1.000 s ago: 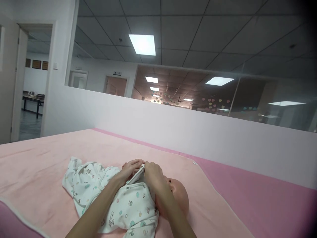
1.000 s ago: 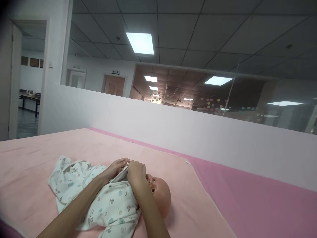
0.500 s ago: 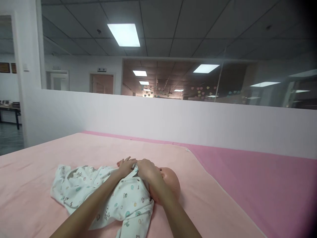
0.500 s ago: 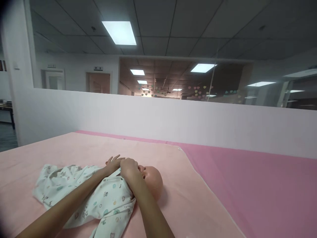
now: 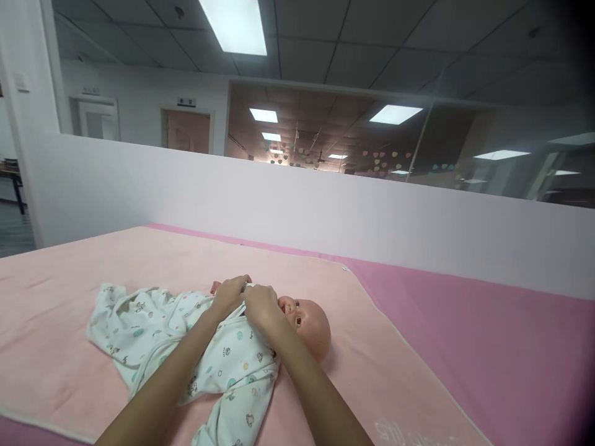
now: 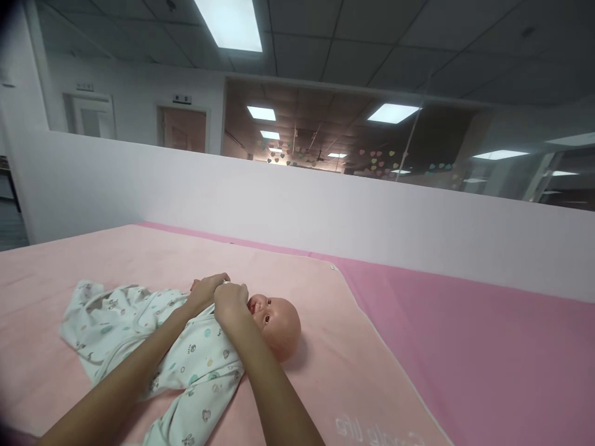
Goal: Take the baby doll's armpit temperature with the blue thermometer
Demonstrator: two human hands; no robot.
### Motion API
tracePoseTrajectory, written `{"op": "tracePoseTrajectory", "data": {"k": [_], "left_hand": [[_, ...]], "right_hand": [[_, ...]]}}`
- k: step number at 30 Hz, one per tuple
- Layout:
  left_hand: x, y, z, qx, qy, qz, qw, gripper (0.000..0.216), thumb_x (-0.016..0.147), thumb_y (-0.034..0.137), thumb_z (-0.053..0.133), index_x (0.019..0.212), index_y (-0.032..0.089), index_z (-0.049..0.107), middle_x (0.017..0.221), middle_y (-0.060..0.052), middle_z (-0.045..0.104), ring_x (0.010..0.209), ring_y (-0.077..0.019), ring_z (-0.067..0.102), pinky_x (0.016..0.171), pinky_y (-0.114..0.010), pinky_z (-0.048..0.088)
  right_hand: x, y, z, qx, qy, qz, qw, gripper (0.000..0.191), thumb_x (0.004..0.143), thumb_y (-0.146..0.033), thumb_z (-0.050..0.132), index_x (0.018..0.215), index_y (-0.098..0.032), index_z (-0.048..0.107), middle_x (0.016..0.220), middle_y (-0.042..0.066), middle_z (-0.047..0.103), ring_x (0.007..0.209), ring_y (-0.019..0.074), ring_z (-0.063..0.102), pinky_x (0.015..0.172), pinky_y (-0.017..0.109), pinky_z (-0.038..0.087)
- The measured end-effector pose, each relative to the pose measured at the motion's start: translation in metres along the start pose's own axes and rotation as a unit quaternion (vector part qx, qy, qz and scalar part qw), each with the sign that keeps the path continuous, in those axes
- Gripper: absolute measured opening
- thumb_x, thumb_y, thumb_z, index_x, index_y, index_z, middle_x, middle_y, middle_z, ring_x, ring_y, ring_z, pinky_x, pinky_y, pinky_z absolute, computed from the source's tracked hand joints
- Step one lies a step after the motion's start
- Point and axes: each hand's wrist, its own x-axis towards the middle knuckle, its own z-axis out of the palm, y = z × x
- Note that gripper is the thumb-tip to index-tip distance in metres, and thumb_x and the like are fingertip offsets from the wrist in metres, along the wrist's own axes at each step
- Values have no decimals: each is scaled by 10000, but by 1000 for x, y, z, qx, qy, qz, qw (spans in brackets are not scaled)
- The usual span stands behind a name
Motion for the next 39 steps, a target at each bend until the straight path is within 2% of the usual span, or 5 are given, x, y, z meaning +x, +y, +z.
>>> {"op": "tracePoseTrajectory", "data": {"k": [7, 18, 26, 34, 39], "left_hand": [[-2, 4, -5, -13, 64, 9, 998, 310, 795, 201, 368, 998, 215, 603, 961, -51, 624, 890, -207, 566, 823, -320, 341], [-2, -1, -9, -22, -40, -2, 999, 330, 764, 272, 357, 598, 173, 624, 778, -94, 672, 759, -227, 576, 654, -282, 325], [-3, -6, -4, -39, -64, -3, 997, 315, 766, 359, 374, 675, 181, 618, 796, -74, 676, 765, -222, 585, 683, -274, 331], [-5, -4, -5, 14, -86, 26, 996, 424, 763, 479, 366, 878, 179, 644, 955, -126, 670, 893, -300, 582, 769, -361, 347], [-5, -3, -5, 21, -80, 24, 996, 434, 760, 471, 369, 919, 176, 645, 985, -137, 662, 926, -301, 576, 784, -370, 354]], "right_hand": [[3, -8, 8, -29, 42, 5, 999, 330, 806, -18, 378, 1111, -69, 493, 968, 149, 634, 901, 197, 616, 772, 311, 436], [-9, 3, -17, -78, 48, -33, 995, 189, 792, -67, 437, 780, -143, 610, 806, 93, 659, 841, 199, 616, 761, 311, 404], [-65, 4, -21, -130, 66, -152, 978, 138, 726, -67, 496, 664, -141, 595, 689, 69, 628, 763, 194, 571, 737, 313, 378], [-85, 69, -18, 128, 173, -41, 976, 247, 842, -263, 422, 890, -175, 647, 1009, 48, 632, 981, 148, 529, 883, 253, 346], [-77, 95, 10, 357, 144, 9, 923, 371, 861, -402, 363, 966, -180, 642, 996, 48, 652, 920, 159, 578, 803, 253, 417]]}}
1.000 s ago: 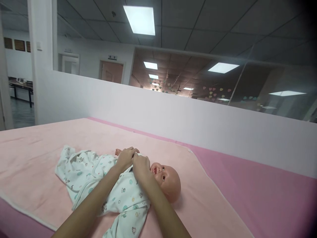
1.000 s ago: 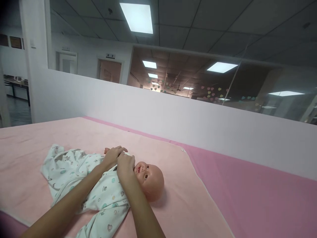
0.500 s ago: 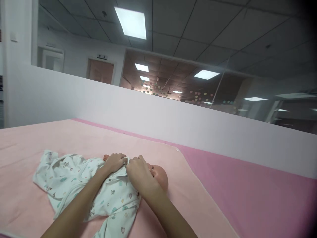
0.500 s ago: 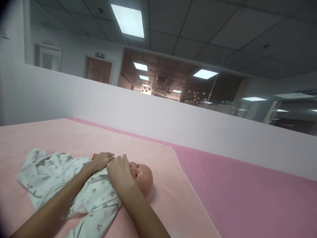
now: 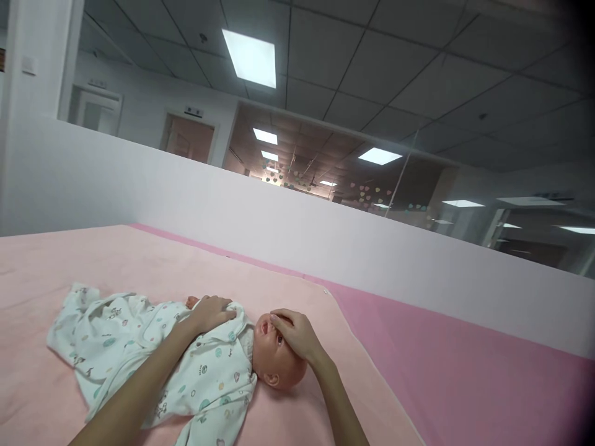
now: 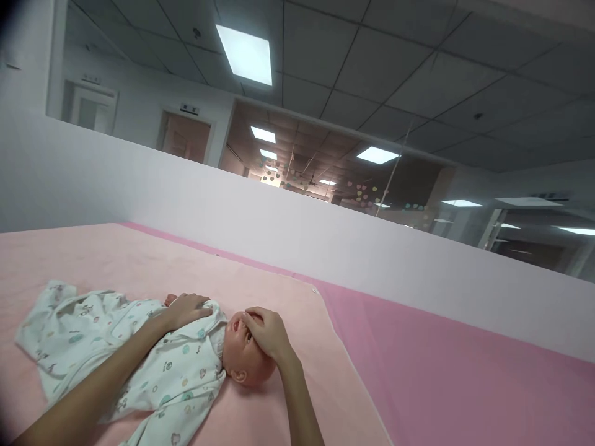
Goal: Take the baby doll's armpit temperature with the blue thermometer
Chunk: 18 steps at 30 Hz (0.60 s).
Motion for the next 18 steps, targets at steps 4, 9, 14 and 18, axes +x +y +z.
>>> {"op": "tracePoseTrajectory", "data": {"k": [4, 9, 14, 18], "left_hand": [[-1, 1, -1, 8, -5, -7, 1000, 436, 767, 478, 349, 914, 189, 641, 971, -120, 666, 918, -293, 580, 784, -372, 361], [1, -1, 3, 24, -7, -16, 1000, 479, 779, 508, 326, 989, 195, 621, 1050, -112, 645, 983, -294, 557, 834, -385, 346], [4, -6, 6, 22, -8, -25, 999, 498, 777, 533, 327, 1014, 203, 616, 1072, -99, 637, 1022, -292, 536, 850, -372, 340], [4, -6, 5, 28, -5, -25, 999, 464, 789, 524, 324, 974, 216, 618, 1036, -83, 650, 967, -281, 562, 803, -343, 355]], "right_hand": [[4, 20, 8, 146, 24, 35, 988, 341, 785, -421, 487, 897, -157, 671, 972, 65, 665, 951, 198, 578, 851, 296, 415], [2, 37, 14, 324, 73, 78, 940, 322, 717, -415, 573, 853, -143, 680, 985, 85, 663, 959, 232, 577, 862, 329, 423], [-4, 44, 19, 426, 87, 90, 896, 331, 712, -437, 570, 818, -142, 675, 920, 73, 680, 913, 229, 596, 859, 328, 437], [-5, 50, 23, 512, 32, 140, 847, 377, 736, -473, 522, 808, -132, 667, 867, 77, 690, 860, 225, 625, 827, 321, 459]]}}
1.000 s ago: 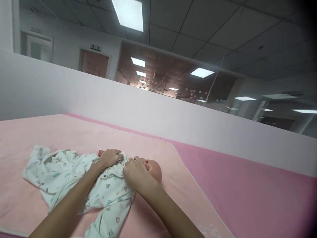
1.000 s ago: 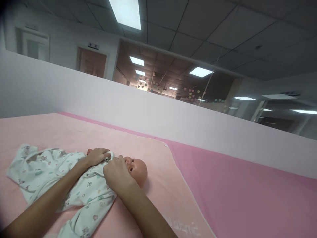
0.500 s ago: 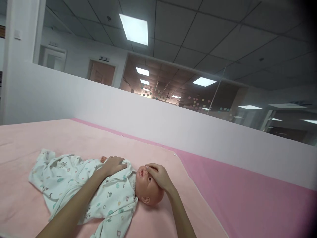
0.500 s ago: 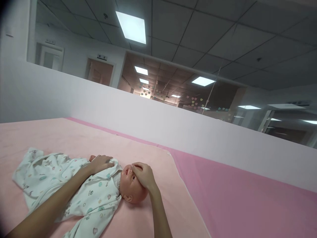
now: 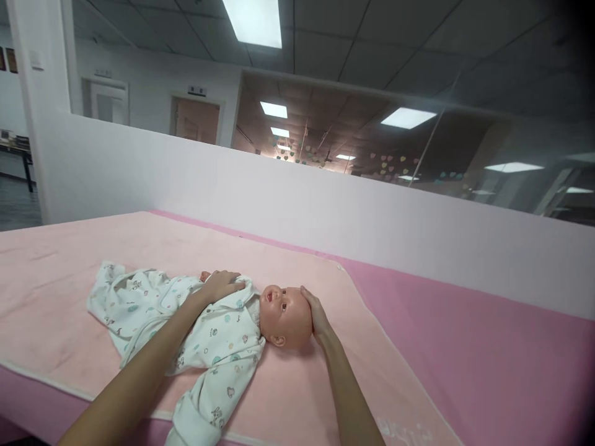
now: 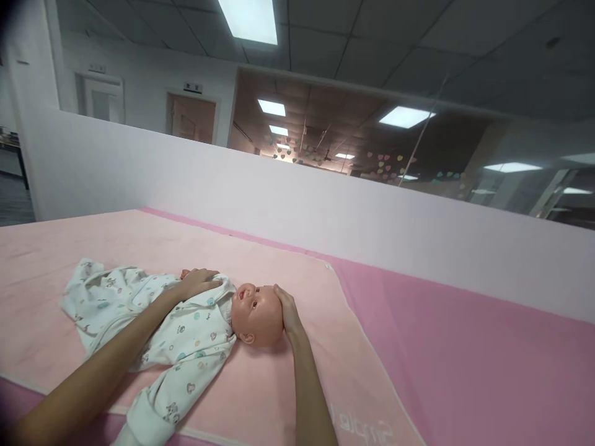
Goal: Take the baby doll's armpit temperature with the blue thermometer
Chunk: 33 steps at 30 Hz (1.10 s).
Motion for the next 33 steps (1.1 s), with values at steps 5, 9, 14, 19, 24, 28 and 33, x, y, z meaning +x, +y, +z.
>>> {"op": "tracePoseTrajectory", "data": {"k": [5, 9, 14, 19, 24, 28, 33], "left_hand": [[-1, 1, -1, 4, -14, -1, 1000, 453, 797, 534, 306, 896, 217, 614, 964, -66, 669, 904, -263, 584, 752, -317, 369], [-1, 0, 0, 4, -12, -11, 1000, 475, 793, 534, 311, 993, 214, 599, 1028, -73, 650, 978, -269, 560, 792, -316, 371], [-1, -1, 0, 9, -17, -23, 1000, 524, 778, 557, 304, 1056, 217, 590, 1078, -74, 634, 1039, -287, 532, 833, -336, 370], [-2, 1, -1, 7, -26, -18, 999, 514, 775, 555, 303, 1054, 230, 588, 1091, -74, 630, 1042, -286, 533, 839, -347, 370], [-3, 2, -2, 7, -22, -7, 1000, 504, 783, 539, 292, 1034, 222, 594, 1100, -77, 627, 1052, -285, 528, 856, -360, 363], [-3, 3, -2, 17, -22, -3, 1000, 513, 789, 534, 283, 1035, 208, 591, 1099, -88, 626, 1039, -284, 536, 849, -361, 364], [-4, 4, -4, 21, -20, 5, 1000, 498, 793, 542, 281, 1002, 218, 595, 1039, -82, 649, 976, -281, 567, 800, -342, 377]], "right_hand": [[8, 11, -9, -57, 46, 51, 996, 467, 777, -505, 405, 855, -120, 657, 801, 79, 689, 781, 199, 637, 728, 280, 477], [12, 17, -23, -316, 177, -2, 932, 464, 806, -470, 325, 809, -140, 651, 807, 68, 679, 770, 201, 611, 686, 282, 449], [6, 20, -37, -422, 310, -20, 851, 346, 777, -340, 419, 972, -125, 607, 1016, 133, 614, 983, 258, 530, 840, 342, 359], [7, 22, -39, -463, 347, -42, 815, 402, 802, -339, 394, 1111, -122, 534, 1130, 137, 556, 1079, 255, 474, 891, 328, 334], [7, 22, -40, -513, 370, -9, 774, 439, 847, -384, 301, 1177, -144, 463, 1188, 111, 523, 1105, 227, 463, 885, 308, 349], [7, 22, -42, -535, 341, 32, 772, 449, 850, -374, 313, 1197, -118, 440, 1160, 133, 544, 1072, 226, 497, 834, 299, 378], [4, 27, -43, -577, 252, 62, 775, 225, 806, -268, 431, 905, -161, 602, 911, 111, 638, 909, 244, 569, 768, 333, 386]]}}
